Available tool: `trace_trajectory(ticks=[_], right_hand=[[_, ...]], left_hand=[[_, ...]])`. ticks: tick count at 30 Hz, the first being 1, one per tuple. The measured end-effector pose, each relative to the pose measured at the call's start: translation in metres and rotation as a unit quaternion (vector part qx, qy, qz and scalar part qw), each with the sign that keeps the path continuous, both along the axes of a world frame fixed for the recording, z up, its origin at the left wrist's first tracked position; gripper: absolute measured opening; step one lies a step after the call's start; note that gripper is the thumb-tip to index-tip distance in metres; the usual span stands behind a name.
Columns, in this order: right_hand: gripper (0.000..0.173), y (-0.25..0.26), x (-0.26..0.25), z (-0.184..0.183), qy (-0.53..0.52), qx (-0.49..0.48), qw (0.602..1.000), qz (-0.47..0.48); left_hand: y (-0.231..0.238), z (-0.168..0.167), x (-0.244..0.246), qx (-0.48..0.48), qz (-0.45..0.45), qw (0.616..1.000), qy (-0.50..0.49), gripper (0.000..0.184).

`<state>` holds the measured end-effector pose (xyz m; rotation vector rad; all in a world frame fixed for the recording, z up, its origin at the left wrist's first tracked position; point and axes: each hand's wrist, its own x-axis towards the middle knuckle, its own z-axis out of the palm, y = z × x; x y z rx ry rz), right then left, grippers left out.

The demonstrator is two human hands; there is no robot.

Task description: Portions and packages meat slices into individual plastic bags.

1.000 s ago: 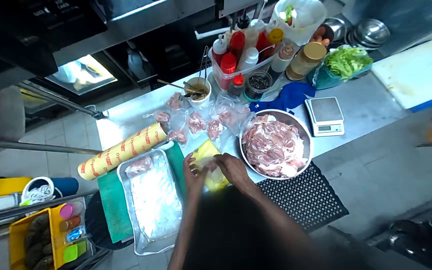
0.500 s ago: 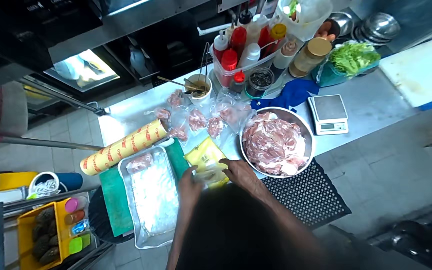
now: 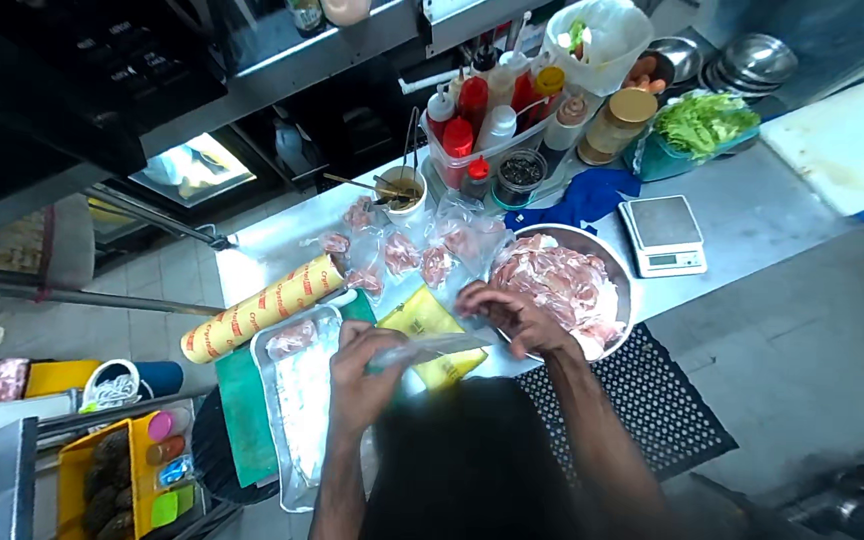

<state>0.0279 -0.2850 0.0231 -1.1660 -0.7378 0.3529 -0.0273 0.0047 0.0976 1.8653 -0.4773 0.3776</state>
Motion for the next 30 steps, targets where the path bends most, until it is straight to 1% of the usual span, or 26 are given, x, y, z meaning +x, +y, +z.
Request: trace_trajectory(ticks=[1, 2, 3, 4, 5, 6, 7, 8, 9, 10, 11, 12, 14, 15, 17, 18, 20, 22, 24, 25, 26, 28, 29, 30], right_hand=[[0.088, 0.009, 0.001, -0.002, -0.017, -0.052, 0.998, 0.016], [0.095, 0.023, -0.003, -0.001, -0.029, -0.099, 0.994, 0.026], [0.088, 0.039, -0.009, 0.0, -0.029, -0.128, 0.991, 0.012], [0.072, 0.055, -0.017, 0.001, -0.016, -0.127, 0.992, -0.021], [0.057, 0.068, -0.022, 0.001, 0.002, -0.101, 0.993, -0.055], [0.045, 0.075, -0.023, 0.003, 0.014, -0.08, 0.993, -0.085], [0.037, 0.077, -0.023, 0.008, 0.02, -0.079, 0.991, -0.105], [0.031, 0.076, -0.021, 0.014, 0.03, -0.087, 0.989, -0.112], [0.027, 0.073, -0.018, 0.019, 0.047, -0.091, 0.989, -0.106], [0.024, 0.07, -0.016, 0.023, 0.071, -0.088, 0.989, -0.096], [0.023, 0.069, -0.013, 0.029, 0.097, -0.081, 0.988, -0.091], [0.024, 0.068, -0.012, 0.034, 0.118, -0.076, 0.986, -0.093], [0.026, 0.068, -0.011, 0.041, 0.12, -0.086, 0.981, -0.127], [0.03, 0.068, -0.011, 0.043, 0.086, -0.115, 0.977, -0.158], [0.035, 0.063, -0.009, 0.046, -0.019, -0.187, 0.959, -0.211], [0.033, 0.06, -0.007, 0.047, -0.057, -0.194, 0.953, -0.225], [0.025, 0.055, -0.004, 0.049, -0.083, -0.165, 0.958, -0.22], [0.018, 0.054, -0.004, 0.052, -0.1, -0.126, 0.964, -0.211], [0.015, 0.054, -0.004, 0.054, -0.138, -0.116, 0.958, -0.222], [0.014, 0.054, -0.004, 0.055, -0.154, -0.114, 0.954, -0.23], [0.013, 0.054, -0.004, 0.056, -0.159, -0.115, 0.952, -0.235], [0.017, 0.053, -0.003, 0.058, -0.127, -0.128, 0.959, -0.221], [0.025, 0.053, -0.002, 0.06, -0.092, -0.137, 0.966, -0.197], [0.038, 0.052, -0.001, 0.064, -0.053, -0.147, 0.974, -0.165]], left_hand=[[-0.003, 0.011, 0.008, -0.011, -0.016, 1.0, -0.015, 0.009], [-0.005, 0.02, 0.016, -0.031, -0.026, 0.999, -0.025, 0.01], [-0.007, 0.026, 0.023, -0.066, -0.033, 0.997, -0.029, 0.011], [-0.008, 0.031, 0.029, -0.104, -0.039, 0.993, -0.029, 0.011], [-0.007, 0.034, 0.034, -0.143, -0.044, 0.989, -0.023, 0.014], [-0.004, 0.035, 0.037, -0.175, -0.054, 0.983, -0.007, 0.025], [0.002, 0.032, 0.038, -0.193, -0.078, 0.978, 0.024, 0.049], [0.01, 0.023, 0.039, -0.202, -0.115, 0.97, 0.065, 0.079], [0.017, 0.01, 0.037, -0.2, -0.146, 0.963, 0.106, 0.104], [0.02, -0.005, 0.034, -0.194, -0.162, 0.957, 0.141, 0.115], [0.018, -0.018, 0.03, -0.19, -0.164, 0.954, 0.167, 0.111], [0.013, -0.027, 0.027, -0.193, -0.155, 0.952, 0.18, 0.104], [-0.002, -0.038, 0.024, -0.212, -0.092, 0.958, 0.172, 0.086], [-0.007, -0.043, 0.025, -0.236, -0.055, 0.956, 0.162, 0.078], [-0.014, -0.051, 0.026, -0.275, 0.0, 0.952, 0.135, 0.067], [-0.015, -0.054, 0.026, -0.29, 0.017, 0.949, 0.124, 0.065], [-0.013, -0.058, 0.025, -0.314, 0.015, 0.942, 0.114, 0.065], [-0.011, -0.058, 0.025, -0.334, -0.03, 0.933, 0.128, 0.066], [-0.007, -0.06, 0.024, -0.324, -0.079, 0.931, 0.145, 0.073], [-0.005, -0.06, 0.022, -0.319, -0.084, 0.932, 0.148, 0.077], [-0.006, -0.06, 0.021, -0.322, -0.068, 0.933, 0.145, 0.077], [-0.01, -0.058, 0.019, -0.327, -0.01, 0.936, 0.132, 0.075], [-0.011, -0.057, 0.02, -0.331, 0.023, 0.934, 0.131, 0.074], [-0.01, -0.058, 0.02, -0.327, 0.043, 0.935, 0.132, 0.079]])
